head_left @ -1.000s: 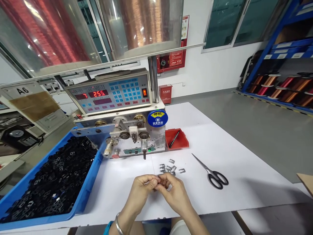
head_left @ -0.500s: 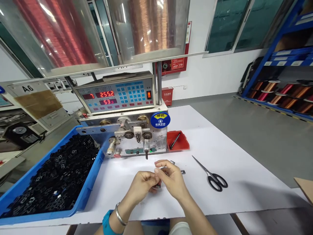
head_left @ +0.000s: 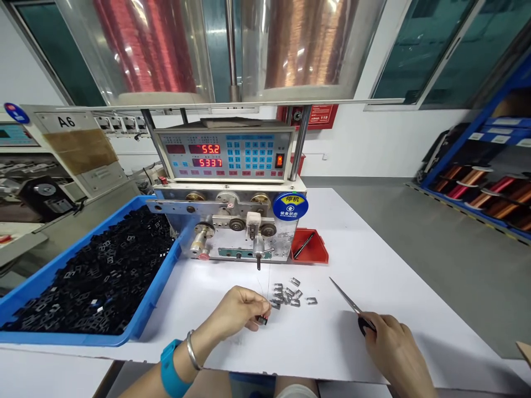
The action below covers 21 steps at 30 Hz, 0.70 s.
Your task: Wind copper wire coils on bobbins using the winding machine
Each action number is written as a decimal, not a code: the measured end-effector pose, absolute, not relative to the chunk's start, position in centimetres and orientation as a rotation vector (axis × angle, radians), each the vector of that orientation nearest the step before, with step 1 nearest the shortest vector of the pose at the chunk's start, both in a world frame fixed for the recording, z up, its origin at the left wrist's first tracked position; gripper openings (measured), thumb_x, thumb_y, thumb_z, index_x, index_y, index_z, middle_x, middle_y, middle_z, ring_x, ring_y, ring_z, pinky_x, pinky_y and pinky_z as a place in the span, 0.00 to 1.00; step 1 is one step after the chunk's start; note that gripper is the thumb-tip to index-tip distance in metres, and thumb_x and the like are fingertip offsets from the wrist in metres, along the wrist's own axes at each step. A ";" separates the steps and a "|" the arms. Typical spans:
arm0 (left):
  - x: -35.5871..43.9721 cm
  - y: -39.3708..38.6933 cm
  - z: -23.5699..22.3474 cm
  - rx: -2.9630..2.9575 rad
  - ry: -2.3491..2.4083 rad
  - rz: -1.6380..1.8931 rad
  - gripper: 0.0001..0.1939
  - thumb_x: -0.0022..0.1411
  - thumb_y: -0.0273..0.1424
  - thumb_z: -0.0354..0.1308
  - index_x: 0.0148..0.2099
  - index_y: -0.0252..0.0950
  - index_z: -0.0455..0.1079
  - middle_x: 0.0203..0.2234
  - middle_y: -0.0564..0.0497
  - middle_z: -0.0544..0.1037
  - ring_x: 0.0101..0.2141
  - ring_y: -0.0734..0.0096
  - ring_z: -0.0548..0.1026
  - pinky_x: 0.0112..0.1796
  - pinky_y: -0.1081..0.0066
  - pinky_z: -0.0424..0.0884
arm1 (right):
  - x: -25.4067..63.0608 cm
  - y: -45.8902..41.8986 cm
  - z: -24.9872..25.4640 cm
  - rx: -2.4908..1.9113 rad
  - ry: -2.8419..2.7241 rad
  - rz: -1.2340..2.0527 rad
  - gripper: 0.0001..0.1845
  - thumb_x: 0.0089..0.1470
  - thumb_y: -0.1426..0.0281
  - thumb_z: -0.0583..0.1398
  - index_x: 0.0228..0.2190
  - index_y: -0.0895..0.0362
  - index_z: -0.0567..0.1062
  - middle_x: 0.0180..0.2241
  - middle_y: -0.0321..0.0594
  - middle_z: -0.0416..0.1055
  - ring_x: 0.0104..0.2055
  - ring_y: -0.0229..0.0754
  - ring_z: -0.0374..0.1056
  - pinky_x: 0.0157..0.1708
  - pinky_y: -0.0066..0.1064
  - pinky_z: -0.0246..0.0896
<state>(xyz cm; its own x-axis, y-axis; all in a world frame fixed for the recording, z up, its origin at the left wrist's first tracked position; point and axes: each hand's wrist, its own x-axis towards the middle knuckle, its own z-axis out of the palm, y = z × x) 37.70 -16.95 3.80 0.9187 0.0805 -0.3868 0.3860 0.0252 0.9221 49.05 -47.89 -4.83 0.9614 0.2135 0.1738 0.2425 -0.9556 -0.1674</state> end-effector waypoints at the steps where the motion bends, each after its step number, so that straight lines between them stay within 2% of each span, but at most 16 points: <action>1: 37.6 -16.9 3.9 1.547 0.375 -0.250 0.13 0.46 0.39 0.62 0.24 0.33 0.76 0.23 0.50 0.75 0.22 0.77 0.67 0.24 0.74 0.69 | 49.2 -48.0 -4.8 -2.916 -0.302 -0.206 0.17 0.45 0.72 0.50 0.33 0.56 0.76 0.31 0.48 0.74 0.33 0.51 0.70 0.34 0.39 0.66; 7: 37.3 -16.9 4.5 1.587 0.342 -0.274 0.14 0.47 0.40 0.61 0.24 0.32 0.75 0.21 0.51 0.72 0.23 0.76 0.67 0.25 0.74 0.68 | 49.5 -48.9 -3.3 -2.647 -0.265 0.018 0.12 0.45 0.64 0.50 0.27 0.51 0.72 0.26 0.43 0.72 0.27 0.47 0.69 0.26 0.37 0.64; 9: 37.2 -16.9 4.7 1.591 0.341 -0.281 0.15 0.47 0.41 0.61 0.24 0.32 0.75 0.21 0.52 0.72 0.23 0.76 0.66 0.25 0.74 0.68 | 48.6 -48.5 -1.8 -2.375 -0.294 0.238 0.13 0.46 0.61 0.52 0.31 0.52 0.72 0.28 0.43 0.72 0.28 0.46 0.69 0.24 0.34 0.64; 11: 37.2 -16.8 4.8 1.591 0.339 -0.288 0.15 0.46 0.41 0.62 0.25 0.32 0.76 0.21 0.52 0.72 0.23 0.76 0.66 0.25 0.74 0.68 | 47.3 -47.4 0.0 -2.075 -0.350 0.440 0.19 0.49 0.56 0.53 0.39 0.53 0.71 0.31 0.43 0.71 0.29 0.44 0.68 0.23 0.31 0.62; 13: 37.2 -16.8 4.9 1.594 0.332 -0.303 0.16 0.45 0.42 0.62 0.25 0.32 0.76 0.22 0.51 0.73 0.23 0.75 0.67 0.25 0.73 0.68 | 46.4 -45.9 1.9 -1.891 -0.483 0.573 0.24 0.48 0.54 0.56 0.43 0.55 0.71 0.31 0.42 0.69 0.30 0.42 0.66 0.26 0.31 0.62; 16: 37.3 -16.7 5.0 1.591 0.320 -0.326 0.18 0.44 0.43 0.63 0.25 0.31 0.76 0.22 0.51 0.73 0.24 0.75 0.68 0.25 0.73 0.68 | 46.5 -43.7 4.1 -1.773 -0.771 0.750 0.24 0.46 0.54 0.61 0.40 0.57 0.75 0.31 0.42 0.66 0.31 0.40 0.62 0.32 0.34 0.60; 21: 37.1 -16.6 4.9 1.591 0.322 -0.340 0.17 0.44 0.43 0.63 0.25 0.31 0.76 0.21 0.51 0.73 0.22 0.76 0.67 0.25 0.74 0.68 | 48.5 -41.4 5.0 -1.731 -0.952 0.802 0.23 0.45 0.55 0.63 0.39 0.59 0.76 0.30 0.41 0.65 0.30 0.39 0.60 0.30 0.33 0.57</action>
